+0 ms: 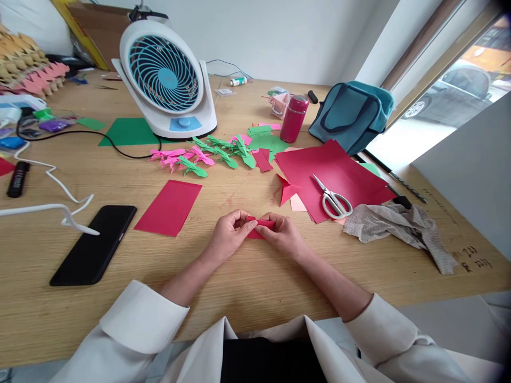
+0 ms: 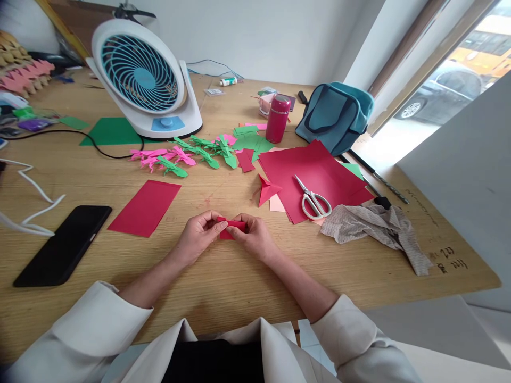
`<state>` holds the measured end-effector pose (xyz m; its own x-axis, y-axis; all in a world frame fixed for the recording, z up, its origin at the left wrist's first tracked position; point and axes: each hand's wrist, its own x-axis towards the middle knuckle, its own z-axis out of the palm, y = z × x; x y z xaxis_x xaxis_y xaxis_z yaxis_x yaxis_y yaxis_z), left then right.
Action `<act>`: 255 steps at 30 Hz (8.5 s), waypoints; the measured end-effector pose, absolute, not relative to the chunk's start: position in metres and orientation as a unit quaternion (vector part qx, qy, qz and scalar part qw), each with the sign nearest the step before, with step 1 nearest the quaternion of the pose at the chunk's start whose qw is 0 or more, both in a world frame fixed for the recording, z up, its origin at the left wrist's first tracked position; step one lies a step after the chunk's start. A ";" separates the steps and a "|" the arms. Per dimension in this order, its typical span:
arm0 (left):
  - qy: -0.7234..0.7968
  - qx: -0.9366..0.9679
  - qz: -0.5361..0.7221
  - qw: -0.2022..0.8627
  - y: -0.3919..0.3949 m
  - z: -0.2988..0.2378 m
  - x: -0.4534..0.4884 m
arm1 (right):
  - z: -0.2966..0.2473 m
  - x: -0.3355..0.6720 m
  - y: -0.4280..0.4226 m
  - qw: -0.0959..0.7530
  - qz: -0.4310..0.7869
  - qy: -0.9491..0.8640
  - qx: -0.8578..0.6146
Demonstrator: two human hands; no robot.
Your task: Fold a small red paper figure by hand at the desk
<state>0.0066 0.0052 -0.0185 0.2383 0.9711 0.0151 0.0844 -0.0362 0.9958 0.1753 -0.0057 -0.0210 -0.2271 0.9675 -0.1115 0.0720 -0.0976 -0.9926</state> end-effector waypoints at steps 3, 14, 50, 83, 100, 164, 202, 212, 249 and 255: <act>0.448 0.577 0.412 0.544 0.006 -0.018 0.007 | -0.022 0.176 -0.006 0.391 0.560 -0.554 -0.476; 0.445 0.626 0.375 0.519 0.006 -0.010 0.003 | -0.011 0.179 -0.011 0.335 0.519 -0.620 -0.484; 0.411 0.855 0.226 0.221 0.007 -0.012 -0.009 | -0.009 0.180 -0.024 0.257 0.257 -0.783 -0.504; 0.409 0.859 0.214 0.220 0.000 -0.013 -0.023 | -0.005 0.172 -0.026 0.217 0.247 -0.790 -0.517; 0.481 0.829 0.196 0.208 -0.005 -0.008 -0.013 | -0.005 0.172 -0.026 0.200 0.245 -0.794 -0.519; 0.333 0.929 0.162 0.027 -0.022 -0.012 -0.037 | 0.001 0.204 -0.021 0.119 0.199 -0.909 -0.347; 0.294 0.951 0.091 -0.019 0.005 0.015 -0.005 | -0.009 0.200 -0.012 0.296 0.276 -0.806 -0.432; 0.387 0.842 0.252 0.280 0.000 0.034 0.005 | -0.002 0.202 -0.012 0.327 0.498 -0.672 -0.440; 0.477 0.639 0.415 0.438 -0.004 0.000 0.027 | -0.016 0.180 -0.016 0.452 0.609 -0.459 -0.463; 0.487 0.604 0.442 0.450 -0.007 -0.001 0.030 | -0.021 0.177 -0.019 0.483 0.578 -0.440 -0.489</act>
<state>0.0298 -0.0075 -0.0011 0.1352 0.9862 0.0952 0.1905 -0.1202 0.9743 0.1770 -0.0193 -0.0214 -0.0549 0.9885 -0.1411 -0.1278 -0.1471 -0.9808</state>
